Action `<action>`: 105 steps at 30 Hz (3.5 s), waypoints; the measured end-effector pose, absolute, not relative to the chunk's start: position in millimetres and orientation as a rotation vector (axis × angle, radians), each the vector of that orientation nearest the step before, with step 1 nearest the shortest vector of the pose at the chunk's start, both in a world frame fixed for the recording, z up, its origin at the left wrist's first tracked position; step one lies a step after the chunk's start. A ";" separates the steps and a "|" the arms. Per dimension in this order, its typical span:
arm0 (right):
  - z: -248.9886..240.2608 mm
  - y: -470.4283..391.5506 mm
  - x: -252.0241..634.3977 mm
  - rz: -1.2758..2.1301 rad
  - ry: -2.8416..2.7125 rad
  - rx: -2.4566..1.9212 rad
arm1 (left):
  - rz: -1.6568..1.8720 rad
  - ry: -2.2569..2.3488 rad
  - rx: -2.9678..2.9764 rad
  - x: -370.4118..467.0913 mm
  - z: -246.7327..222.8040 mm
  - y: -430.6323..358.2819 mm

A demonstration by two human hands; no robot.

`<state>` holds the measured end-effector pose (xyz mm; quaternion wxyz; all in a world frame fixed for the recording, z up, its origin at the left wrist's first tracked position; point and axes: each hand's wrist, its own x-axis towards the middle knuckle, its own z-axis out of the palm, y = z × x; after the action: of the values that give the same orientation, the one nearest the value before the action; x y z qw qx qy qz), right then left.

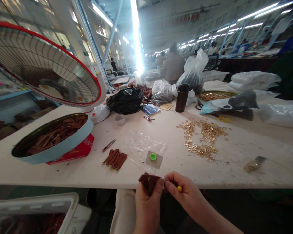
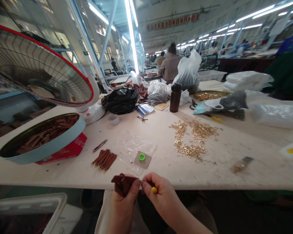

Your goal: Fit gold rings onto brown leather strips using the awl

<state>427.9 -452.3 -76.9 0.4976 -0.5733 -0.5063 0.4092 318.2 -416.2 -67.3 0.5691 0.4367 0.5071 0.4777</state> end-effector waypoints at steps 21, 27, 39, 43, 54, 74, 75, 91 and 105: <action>-72.1 -466.4 441.5 0.639 -1.614 -1.457 | 0.683 1.060 0.903 308.3 -61.8 -410.8; -65.4 -469.8 457.1 0.276 -1.961 -1.280 | 0.622 1.098 0.985 310.2 -51.4 -424.1; -72.4 -475.2 449.1 0.851 -1.439 -1.281 | 0.858 0.960 1.381 306.3 -64.6 -435.8; -72.0 -476.1 448.1 0.990 -1.307 -1.253 | 0.821 0.977 1.508 305.3 -59.5 -440.1; -72.6 -473.3 436.0 0.860 -1.224 -1.206 | 0.824 0.872 1.210 311.1 -69.2 -433.5; -77.8 -453.4 427.4 0.858 -1.186 -1.294 | 0.700 0.922 1.094 309.6 -88.8 -418.4; -79.8 -451.8 426.1 0.882 -1.181 -1.295 | 0.698 0.935 1.059 310.4 -91.1 -417.3; -79.1 -398.5 471.2 0.546 -0.962 -1.373 | 0.832 1.108 0.863 307.9 -91.9 -377.0; -117.8 -342.8 462.8 0.575 -1.135 -1.393 | 0.894 1.260 0.760 302.5 -104.2 -353.7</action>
<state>462.8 -342.8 -117.8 0.5873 -0.5976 -0.4870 0.2466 302.5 -353.7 -104.2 0.6519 0.3347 0.5549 0.3939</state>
